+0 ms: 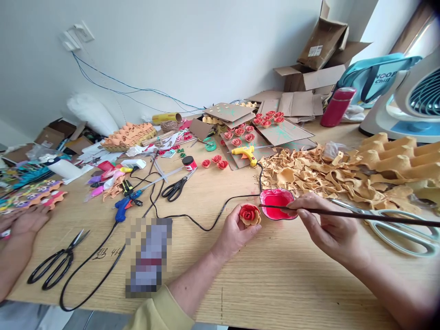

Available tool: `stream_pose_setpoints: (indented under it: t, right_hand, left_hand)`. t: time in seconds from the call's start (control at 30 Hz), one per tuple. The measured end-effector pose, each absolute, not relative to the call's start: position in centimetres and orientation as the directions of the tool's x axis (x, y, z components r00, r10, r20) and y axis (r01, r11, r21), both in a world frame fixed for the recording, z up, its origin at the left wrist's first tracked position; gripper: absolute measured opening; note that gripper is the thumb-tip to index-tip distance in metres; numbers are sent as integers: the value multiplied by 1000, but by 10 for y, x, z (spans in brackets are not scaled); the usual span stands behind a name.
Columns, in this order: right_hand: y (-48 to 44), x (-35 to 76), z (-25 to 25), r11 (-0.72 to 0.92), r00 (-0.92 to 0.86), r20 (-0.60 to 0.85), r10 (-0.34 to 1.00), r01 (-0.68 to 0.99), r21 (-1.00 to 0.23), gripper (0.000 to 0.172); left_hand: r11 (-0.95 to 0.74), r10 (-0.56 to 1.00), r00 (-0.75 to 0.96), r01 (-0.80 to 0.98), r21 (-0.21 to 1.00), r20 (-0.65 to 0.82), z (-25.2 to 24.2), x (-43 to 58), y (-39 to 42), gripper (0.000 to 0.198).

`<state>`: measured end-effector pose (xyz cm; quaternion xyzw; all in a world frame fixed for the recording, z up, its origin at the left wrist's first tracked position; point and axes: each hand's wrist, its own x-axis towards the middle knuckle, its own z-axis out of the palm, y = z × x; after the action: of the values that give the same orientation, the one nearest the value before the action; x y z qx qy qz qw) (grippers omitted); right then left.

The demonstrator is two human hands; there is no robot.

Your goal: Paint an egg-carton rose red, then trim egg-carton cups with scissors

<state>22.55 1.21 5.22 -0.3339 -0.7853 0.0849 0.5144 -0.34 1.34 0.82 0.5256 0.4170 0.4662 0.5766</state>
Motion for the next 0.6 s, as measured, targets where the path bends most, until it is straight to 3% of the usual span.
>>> stream_pose_setpoints:
  t: [0.43,0.6]
  right_hand:
    - [12,225,50,817,-384,725,572,346,-461,24]
    - [12,226,51,815,-359,735,576,321,-482,26]
  left_hand:
    - [112,969,242,-263,958,-47,8,-5,13,41]
    - [110,969,244,-277,955,-41,6,-5,14,40]
